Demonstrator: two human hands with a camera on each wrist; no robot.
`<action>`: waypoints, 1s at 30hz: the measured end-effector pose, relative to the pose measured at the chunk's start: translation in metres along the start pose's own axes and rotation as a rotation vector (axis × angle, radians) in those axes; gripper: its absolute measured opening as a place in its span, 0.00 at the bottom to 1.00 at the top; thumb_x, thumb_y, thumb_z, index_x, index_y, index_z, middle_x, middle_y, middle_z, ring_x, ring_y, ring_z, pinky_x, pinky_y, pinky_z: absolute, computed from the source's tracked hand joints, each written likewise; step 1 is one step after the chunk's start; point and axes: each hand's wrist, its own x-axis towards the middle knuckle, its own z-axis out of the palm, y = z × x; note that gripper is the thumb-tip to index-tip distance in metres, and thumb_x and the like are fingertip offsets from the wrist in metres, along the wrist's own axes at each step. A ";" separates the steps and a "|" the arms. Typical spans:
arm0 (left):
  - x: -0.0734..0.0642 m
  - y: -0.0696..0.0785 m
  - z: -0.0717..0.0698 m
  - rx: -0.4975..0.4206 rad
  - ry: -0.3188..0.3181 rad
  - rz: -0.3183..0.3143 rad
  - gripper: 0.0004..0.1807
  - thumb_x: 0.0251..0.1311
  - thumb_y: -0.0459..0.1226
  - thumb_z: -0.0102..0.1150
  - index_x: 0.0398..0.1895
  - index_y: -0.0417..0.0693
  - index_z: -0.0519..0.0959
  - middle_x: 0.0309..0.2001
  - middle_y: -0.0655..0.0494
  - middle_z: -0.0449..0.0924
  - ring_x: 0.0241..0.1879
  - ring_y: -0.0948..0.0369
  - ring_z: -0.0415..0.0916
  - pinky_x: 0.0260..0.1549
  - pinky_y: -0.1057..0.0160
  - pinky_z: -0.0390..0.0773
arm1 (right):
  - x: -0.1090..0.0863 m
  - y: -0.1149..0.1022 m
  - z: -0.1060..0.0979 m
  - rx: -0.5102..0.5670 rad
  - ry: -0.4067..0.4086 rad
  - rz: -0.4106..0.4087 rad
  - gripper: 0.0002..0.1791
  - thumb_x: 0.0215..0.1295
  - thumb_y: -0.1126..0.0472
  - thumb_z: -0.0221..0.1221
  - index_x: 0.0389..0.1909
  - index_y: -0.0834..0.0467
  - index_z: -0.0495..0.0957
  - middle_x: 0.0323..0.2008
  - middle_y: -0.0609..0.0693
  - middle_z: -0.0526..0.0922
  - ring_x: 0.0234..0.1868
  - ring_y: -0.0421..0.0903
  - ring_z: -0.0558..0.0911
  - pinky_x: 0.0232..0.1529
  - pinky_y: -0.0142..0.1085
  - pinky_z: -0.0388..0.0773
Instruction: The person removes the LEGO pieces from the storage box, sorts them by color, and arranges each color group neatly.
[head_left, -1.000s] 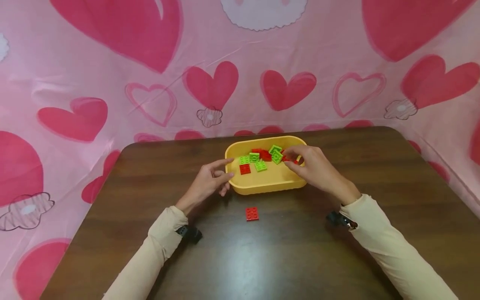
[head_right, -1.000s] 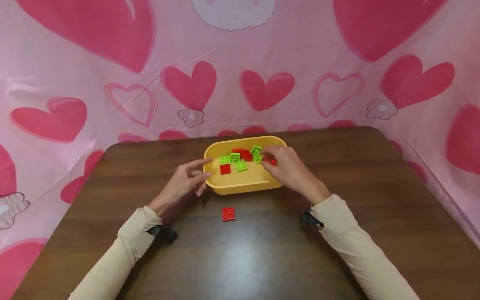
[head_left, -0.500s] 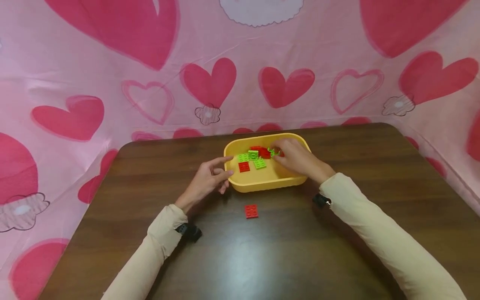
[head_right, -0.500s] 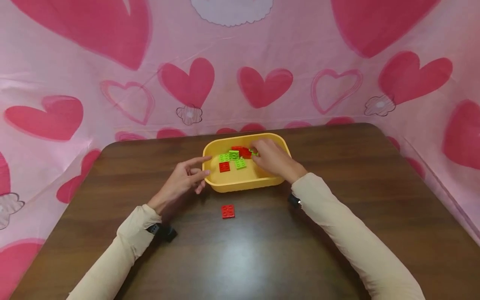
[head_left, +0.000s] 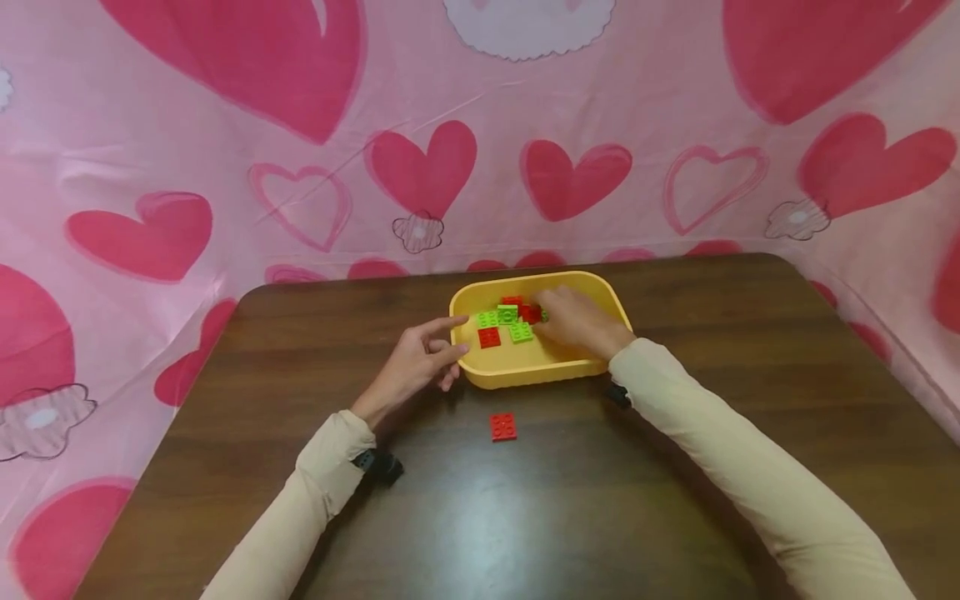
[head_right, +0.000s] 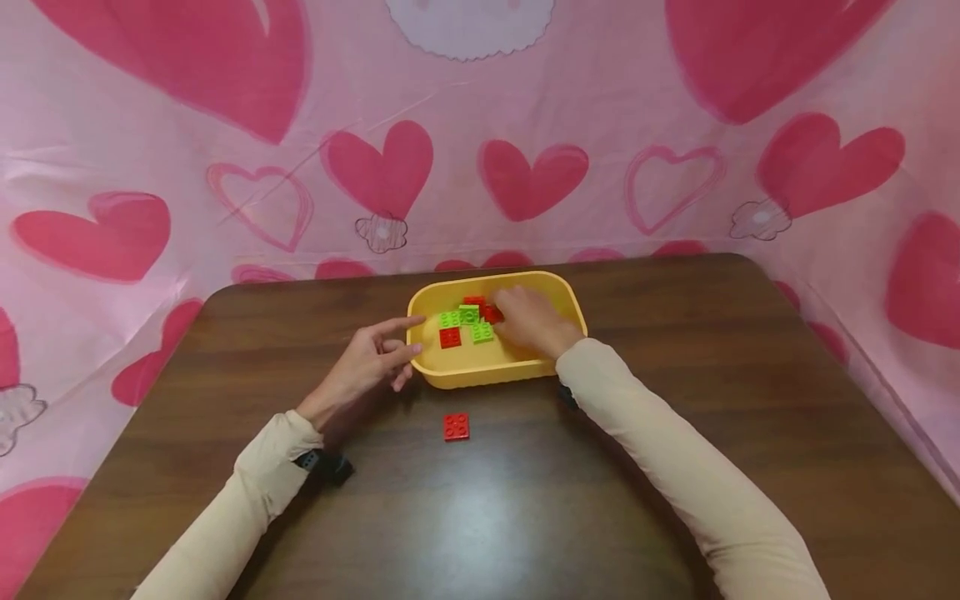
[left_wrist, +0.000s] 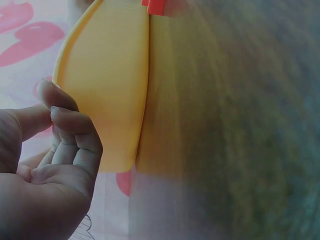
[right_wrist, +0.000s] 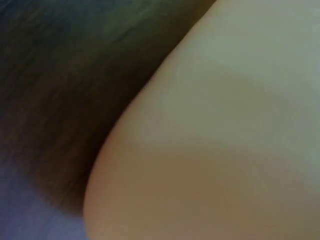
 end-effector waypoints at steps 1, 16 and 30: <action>0.000 0.000 0.000 0.000 -0.002 0.003 0.29 0.67 0.32 0.62 0.70 0.42 0.68 0.22 0.45 0.78 0.15 0.56 0.73 0.19 0.64 0.78 | 0.000 0.000 0.001 -0.010 0.008 -0.006 0.17 0.63 0.58 0.68 0.51 0.59 0.81 0.39 0.52 0.83 0.36 0.50 0.77 0.46 0.42 0.79; -0.001 -0.004 -0.001 0.003 0.007 0.011 0.28 0.67 0.33 0.62 0.70 0.41 0.68 0.21 0.46 0.78 0.15 0.56 0.73 0.19 0.64 0.78 | -0.016 0.000 0.000 -0.010 -0.037 -0.086 0.15 0.61 0.55 0.70 0.45 0.58 0.83 0.30 0.48 0.78 0.34 0.49 0.74 0.37 0.39 0.73; -0.001 -0.004 0.000 -0.009 -0.013 0.019 0.28 0.67 0.35 0.62 0.70 0.43 0.69 0.22 0.45 0.78 0.16 0.56 0.73 0.19 0.65 0.78 | -0.013 0.018 -0.005 0.117 0.070 -0.035 0.13 0.71 0.61 0.60 0.47 0.66 0.83 0.35 0.53 0.83 0.32 0.48 0.75 0.39 0.41 0.75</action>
